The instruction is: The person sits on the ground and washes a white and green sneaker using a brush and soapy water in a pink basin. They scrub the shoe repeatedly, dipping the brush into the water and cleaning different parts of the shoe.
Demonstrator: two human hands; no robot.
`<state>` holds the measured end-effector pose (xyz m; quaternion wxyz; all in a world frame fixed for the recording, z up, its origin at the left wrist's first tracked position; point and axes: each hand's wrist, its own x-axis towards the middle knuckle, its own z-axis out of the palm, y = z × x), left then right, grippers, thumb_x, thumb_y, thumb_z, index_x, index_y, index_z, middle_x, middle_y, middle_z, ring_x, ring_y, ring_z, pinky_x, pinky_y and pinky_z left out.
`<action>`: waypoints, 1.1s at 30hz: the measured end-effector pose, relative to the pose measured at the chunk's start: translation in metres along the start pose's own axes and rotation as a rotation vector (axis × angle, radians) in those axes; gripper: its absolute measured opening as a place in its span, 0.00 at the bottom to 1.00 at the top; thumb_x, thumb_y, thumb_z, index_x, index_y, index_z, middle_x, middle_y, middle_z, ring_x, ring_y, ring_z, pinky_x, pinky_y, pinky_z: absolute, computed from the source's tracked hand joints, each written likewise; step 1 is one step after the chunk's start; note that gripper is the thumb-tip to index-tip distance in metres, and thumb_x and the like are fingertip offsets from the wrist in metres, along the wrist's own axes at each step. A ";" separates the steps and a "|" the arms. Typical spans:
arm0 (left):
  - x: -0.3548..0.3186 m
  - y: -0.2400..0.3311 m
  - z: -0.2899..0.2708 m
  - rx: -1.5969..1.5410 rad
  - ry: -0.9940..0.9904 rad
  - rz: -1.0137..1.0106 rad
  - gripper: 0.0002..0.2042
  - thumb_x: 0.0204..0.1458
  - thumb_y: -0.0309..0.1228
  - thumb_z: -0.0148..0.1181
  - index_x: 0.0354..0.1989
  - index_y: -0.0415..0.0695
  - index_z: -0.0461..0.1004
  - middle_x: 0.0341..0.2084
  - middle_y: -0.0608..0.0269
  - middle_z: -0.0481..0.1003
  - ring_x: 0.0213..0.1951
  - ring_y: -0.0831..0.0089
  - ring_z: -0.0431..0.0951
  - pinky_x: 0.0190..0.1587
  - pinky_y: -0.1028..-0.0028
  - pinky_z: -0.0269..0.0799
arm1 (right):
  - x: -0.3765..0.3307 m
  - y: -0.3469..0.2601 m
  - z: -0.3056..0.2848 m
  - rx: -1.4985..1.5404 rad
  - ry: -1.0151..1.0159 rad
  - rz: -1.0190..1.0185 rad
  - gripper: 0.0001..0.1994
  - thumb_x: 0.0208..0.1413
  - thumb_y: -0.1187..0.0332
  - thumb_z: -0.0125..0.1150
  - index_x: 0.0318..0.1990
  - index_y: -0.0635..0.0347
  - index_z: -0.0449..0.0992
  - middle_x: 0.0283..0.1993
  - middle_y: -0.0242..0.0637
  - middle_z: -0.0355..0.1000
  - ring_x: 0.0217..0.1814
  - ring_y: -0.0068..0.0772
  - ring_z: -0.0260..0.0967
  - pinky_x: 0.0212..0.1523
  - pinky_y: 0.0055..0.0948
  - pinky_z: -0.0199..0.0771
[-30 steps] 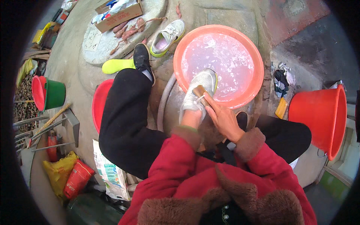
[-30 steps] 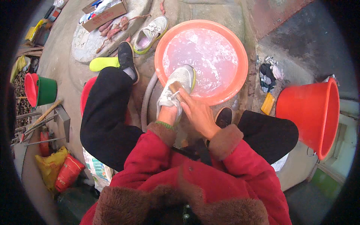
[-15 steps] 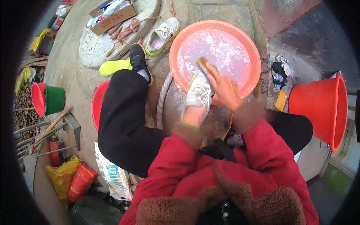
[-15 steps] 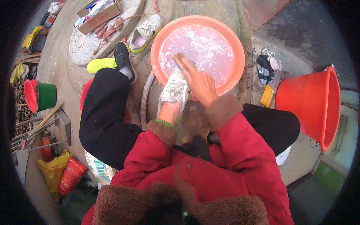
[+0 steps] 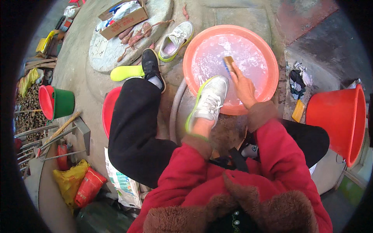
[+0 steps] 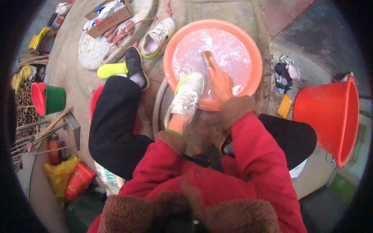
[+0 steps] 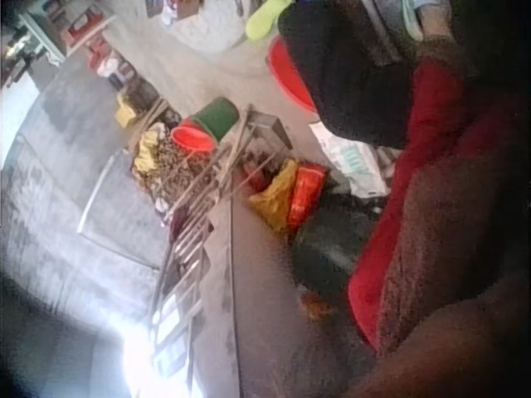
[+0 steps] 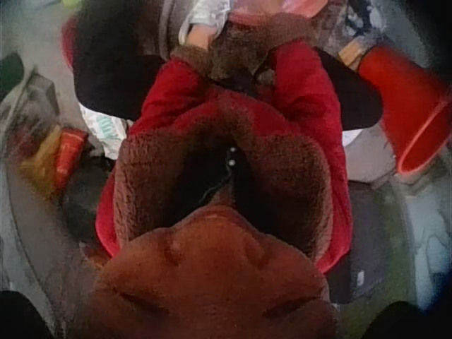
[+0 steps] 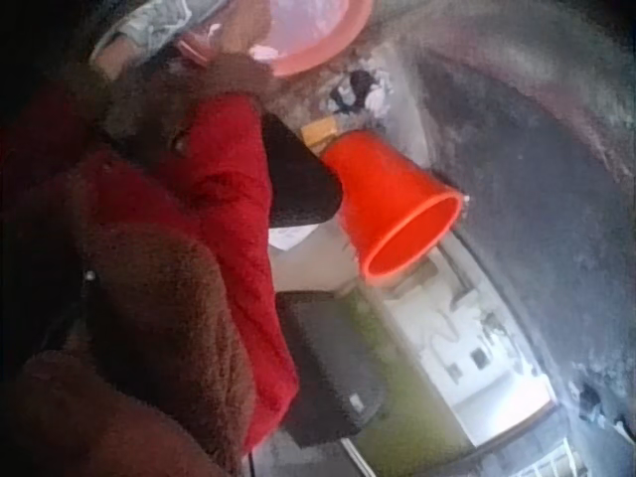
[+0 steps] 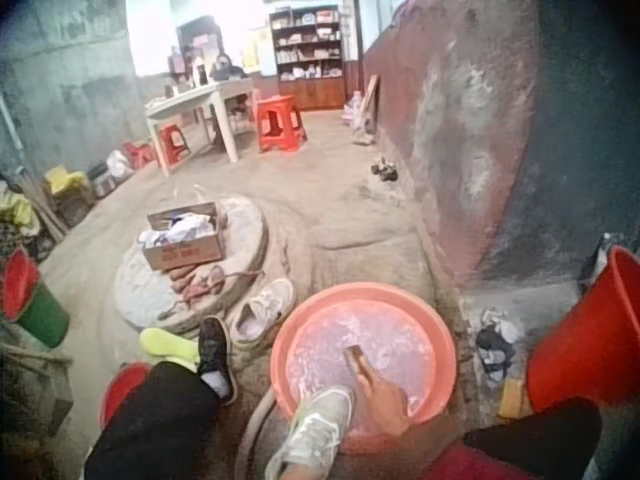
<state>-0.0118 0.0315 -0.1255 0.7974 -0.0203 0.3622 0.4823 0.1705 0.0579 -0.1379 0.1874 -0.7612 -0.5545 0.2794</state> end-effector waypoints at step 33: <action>-0.013 -0.022 0.000 0.332 -0.024 -0.096 0.19 0.69 0.43 0.48 0.62 0.48 0.69 0.39 0.64 0.76 0.29 0.71 0.71 0.28 0.69 0.68 | -0.089 -0.080 -0.060 0.015 0.023 -0.138 0.25 0.70 0.51 0.47 0.72 0.35 0.60 0.34 0.58 0.77 0.39 0.58 0.79 0.44 0.51 0.74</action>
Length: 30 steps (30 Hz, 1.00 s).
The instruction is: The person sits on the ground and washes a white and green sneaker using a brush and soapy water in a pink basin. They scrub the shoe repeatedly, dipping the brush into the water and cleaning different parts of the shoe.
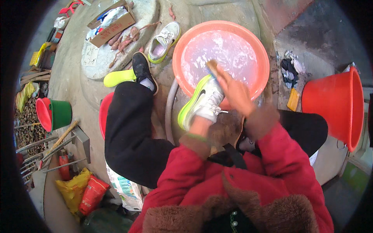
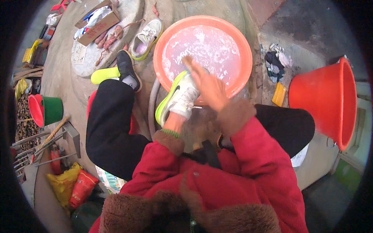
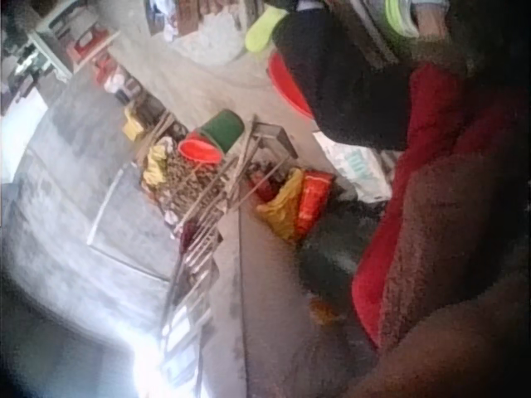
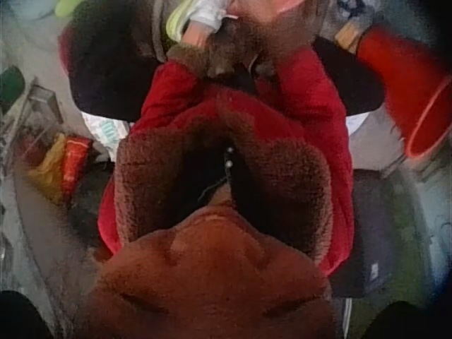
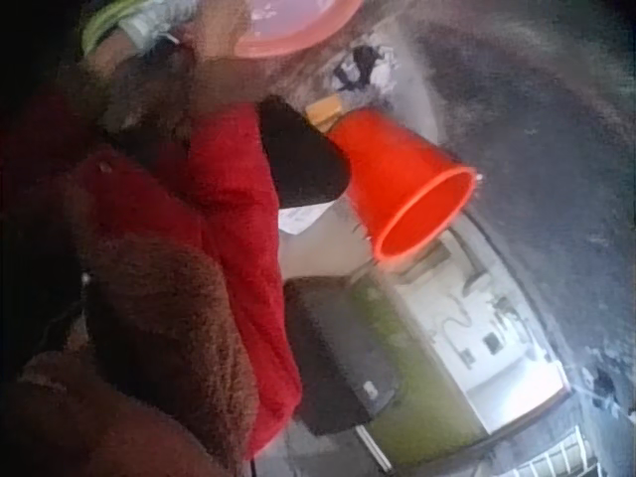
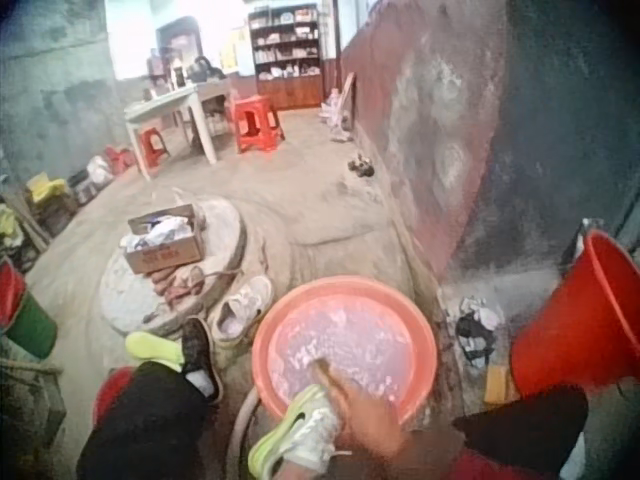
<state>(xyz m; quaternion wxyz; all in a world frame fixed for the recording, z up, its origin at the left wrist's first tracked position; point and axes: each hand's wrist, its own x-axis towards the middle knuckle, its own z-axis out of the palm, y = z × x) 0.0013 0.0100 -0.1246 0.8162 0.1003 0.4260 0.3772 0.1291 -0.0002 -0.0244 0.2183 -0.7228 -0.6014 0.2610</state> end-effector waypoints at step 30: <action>0.009 -0.003 -0.005 0.119 0.047 0.080 0.19 0.71 0.43 0.42 0.62 0.46 0.67 0.42 0.65 0.73 0.41 0.72 0.73 0.42 0.72 0.72 | -0.006 -0.002 0.003 -0.068 -0.295 -0.107 0.27 0.70 0.49 0.45 0.74 0.34 0.55 0.33 0.57 0.77 0.38 0.64 0.76 0.40 0.57 0.74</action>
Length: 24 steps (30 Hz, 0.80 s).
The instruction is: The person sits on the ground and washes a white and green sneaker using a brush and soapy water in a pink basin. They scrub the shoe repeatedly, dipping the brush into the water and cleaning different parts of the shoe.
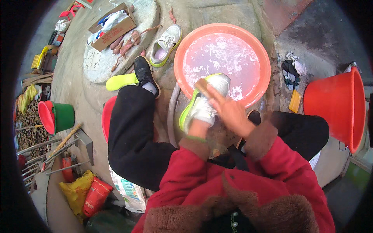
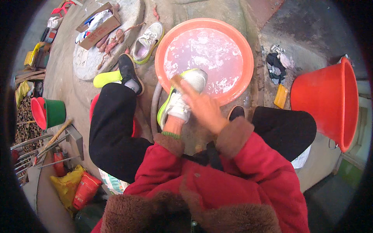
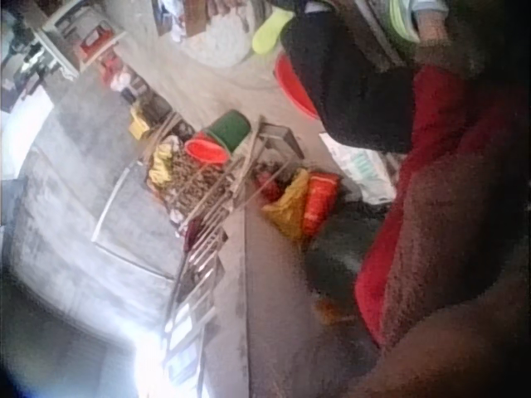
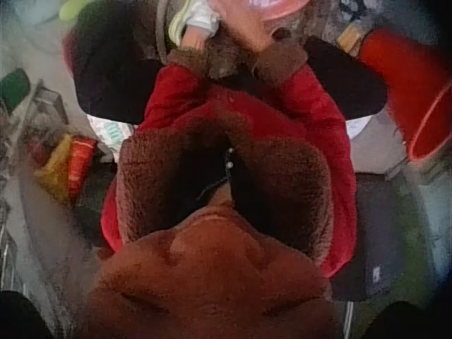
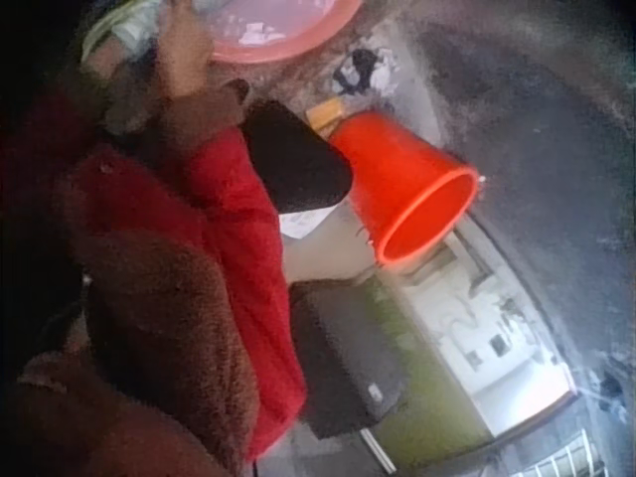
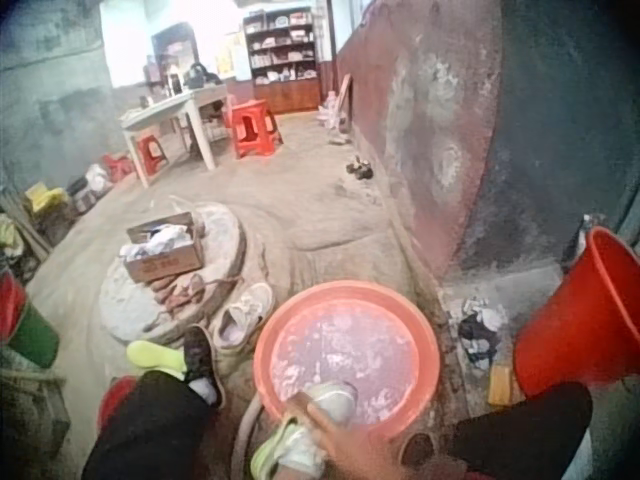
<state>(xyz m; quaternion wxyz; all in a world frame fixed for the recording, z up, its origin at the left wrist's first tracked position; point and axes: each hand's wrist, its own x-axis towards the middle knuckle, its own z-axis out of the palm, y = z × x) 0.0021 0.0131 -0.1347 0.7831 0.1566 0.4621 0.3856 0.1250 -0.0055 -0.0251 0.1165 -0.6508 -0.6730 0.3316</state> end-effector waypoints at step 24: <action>-0.015 0.005 0.002 0.004 -0.115 0.175 0.18 0.67 0.28 0.48 0.64 0.41 0.66 0.47 0.66 0.72 0.47 0.73 0.73 0.49 0.74 0.72 | 0.080 0.098 0.028 0.029 0.246 0.296 0.25 0.69 0.47 0.46 0.72 0.32 0.61 0.40 0.58 0.78 0.43 0.64 0.76 0.45 0.56 0.73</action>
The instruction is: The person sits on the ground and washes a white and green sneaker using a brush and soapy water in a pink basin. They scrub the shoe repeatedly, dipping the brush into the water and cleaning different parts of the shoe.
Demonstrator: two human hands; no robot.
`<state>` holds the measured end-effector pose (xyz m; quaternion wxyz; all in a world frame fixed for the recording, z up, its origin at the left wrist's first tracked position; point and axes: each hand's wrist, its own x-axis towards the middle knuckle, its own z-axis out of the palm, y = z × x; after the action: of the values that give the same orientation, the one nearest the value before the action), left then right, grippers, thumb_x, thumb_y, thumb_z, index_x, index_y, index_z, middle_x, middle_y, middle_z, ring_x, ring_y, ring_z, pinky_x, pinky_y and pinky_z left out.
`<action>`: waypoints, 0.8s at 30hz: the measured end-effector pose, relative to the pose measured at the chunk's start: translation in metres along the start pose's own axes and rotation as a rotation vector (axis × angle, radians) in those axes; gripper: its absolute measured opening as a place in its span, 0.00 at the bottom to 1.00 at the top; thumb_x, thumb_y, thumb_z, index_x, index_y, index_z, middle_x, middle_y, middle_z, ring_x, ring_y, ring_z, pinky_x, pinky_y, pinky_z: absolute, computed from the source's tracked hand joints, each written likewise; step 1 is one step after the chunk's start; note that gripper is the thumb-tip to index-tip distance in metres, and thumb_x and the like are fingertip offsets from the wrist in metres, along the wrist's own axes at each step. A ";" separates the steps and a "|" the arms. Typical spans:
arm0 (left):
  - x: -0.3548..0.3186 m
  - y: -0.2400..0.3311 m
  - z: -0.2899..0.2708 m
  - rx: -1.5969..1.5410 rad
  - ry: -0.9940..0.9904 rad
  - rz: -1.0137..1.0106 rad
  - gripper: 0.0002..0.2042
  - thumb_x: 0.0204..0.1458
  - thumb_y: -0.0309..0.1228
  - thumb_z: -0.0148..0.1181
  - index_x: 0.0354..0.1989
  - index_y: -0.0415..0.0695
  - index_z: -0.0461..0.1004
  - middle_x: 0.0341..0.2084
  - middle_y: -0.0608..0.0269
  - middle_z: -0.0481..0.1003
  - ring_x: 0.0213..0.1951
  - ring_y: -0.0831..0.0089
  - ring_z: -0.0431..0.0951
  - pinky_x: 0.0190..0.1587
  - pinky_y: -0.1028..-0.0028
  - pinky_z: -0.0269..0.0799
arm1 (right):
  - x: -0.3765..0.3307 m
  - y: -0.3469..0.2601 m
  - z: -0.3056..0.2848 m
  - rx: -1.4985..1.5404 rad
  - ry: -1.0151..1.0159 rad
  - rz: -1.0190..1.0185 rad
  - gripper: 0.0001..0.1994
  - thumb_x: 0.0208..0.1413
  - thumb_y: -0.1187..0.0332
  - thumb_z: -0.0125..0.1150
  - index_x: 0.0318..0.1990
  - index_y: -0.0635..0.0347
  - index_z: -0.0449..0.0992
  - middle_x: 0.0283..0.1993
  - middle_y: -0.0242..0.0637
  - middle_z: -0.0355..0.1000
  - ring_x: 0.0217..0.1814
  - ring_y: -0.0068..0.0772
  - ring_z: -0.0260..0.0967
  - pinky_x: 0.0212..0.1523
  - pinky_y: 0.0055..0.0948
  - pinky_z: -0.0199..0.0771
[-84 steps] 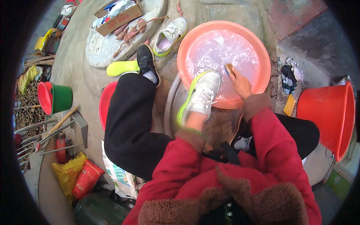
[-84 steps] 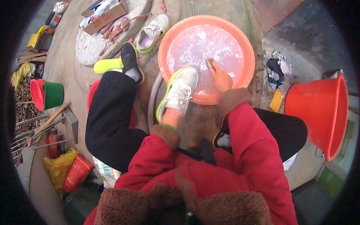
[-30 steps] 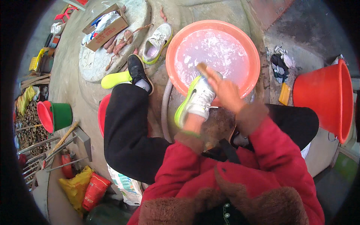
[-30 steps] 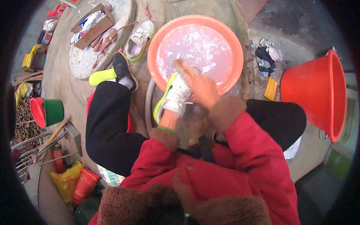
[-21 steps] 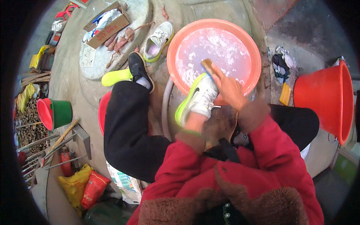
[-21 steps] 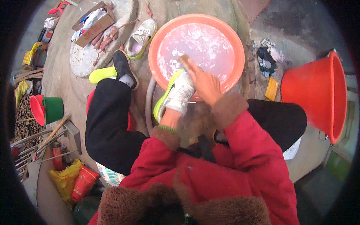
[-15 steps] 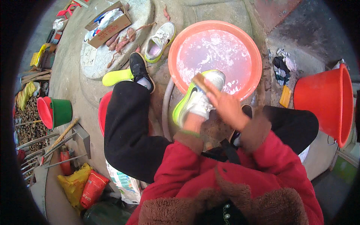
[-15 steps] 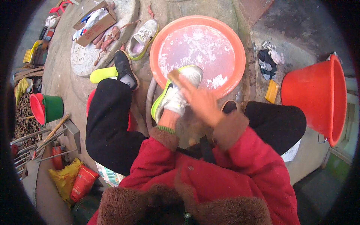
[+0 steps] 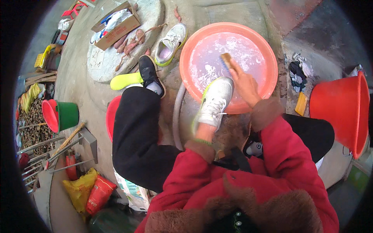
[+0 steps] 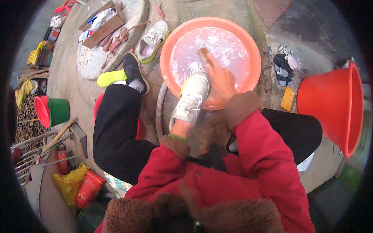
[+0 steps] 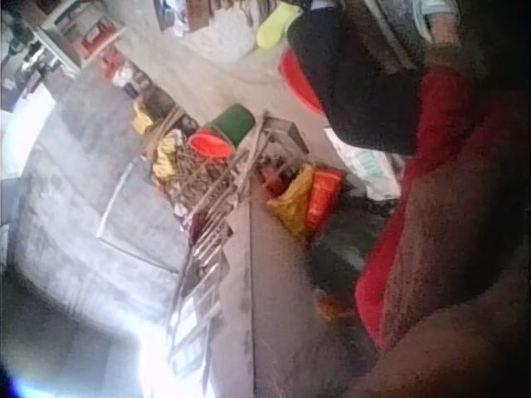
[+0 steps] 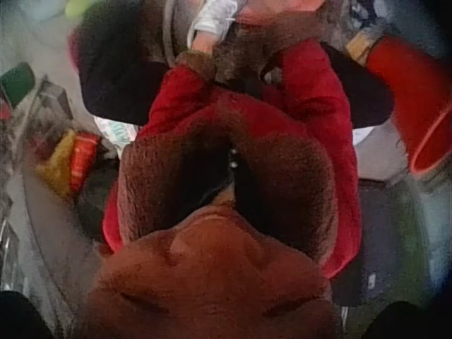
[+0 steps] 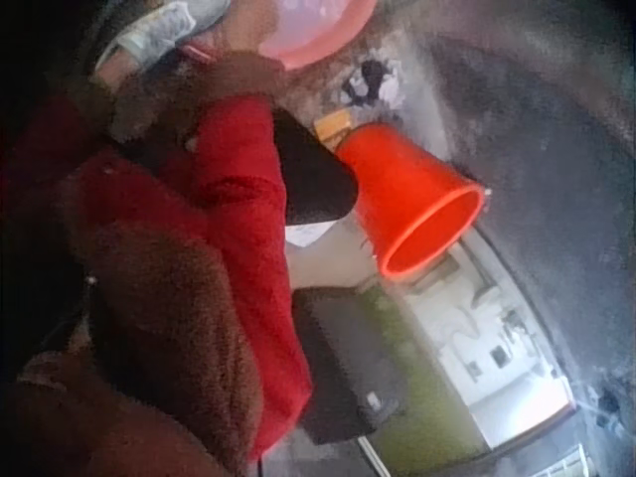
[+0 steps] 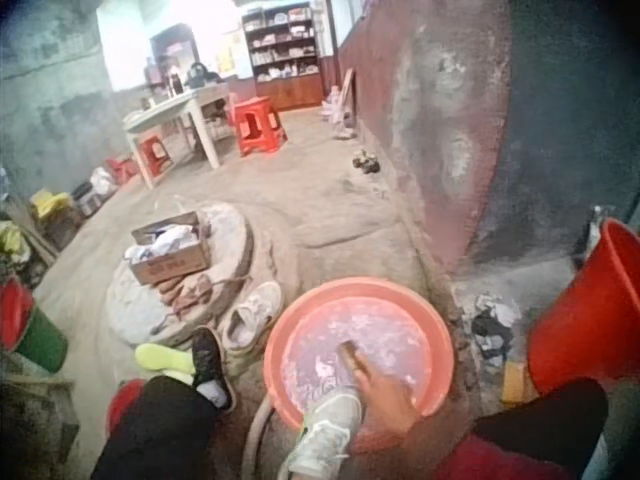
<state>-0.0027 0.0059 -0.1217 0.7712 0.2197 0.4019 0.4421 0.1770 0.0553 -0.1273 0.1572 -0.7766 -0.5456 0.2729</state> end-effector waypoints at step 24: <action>-0.014 0.016 0.022 -0.348 0.264 -0.243 0.19 0.69 0.33 0.46 0.66 0.43 0.66 0.57 0.61 0.73 0.56 0.69 0.74 0.58 0.72 0.72 | -0.075 -0.075 -0.047 0.023 -0.059 -0.142 0.27 0.70 0.49 0.46 0.73 0.37 0.59 0.33 0.59 0.77 0.37 0.64 0.77 0.39 0.55 0.73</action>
<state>0.0031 0.0028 -0.0923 0.7859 -0.0260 0.4403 0.4334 0.1285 0.0140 -0.0302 0.1688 -0.7258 -0.6004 0.2903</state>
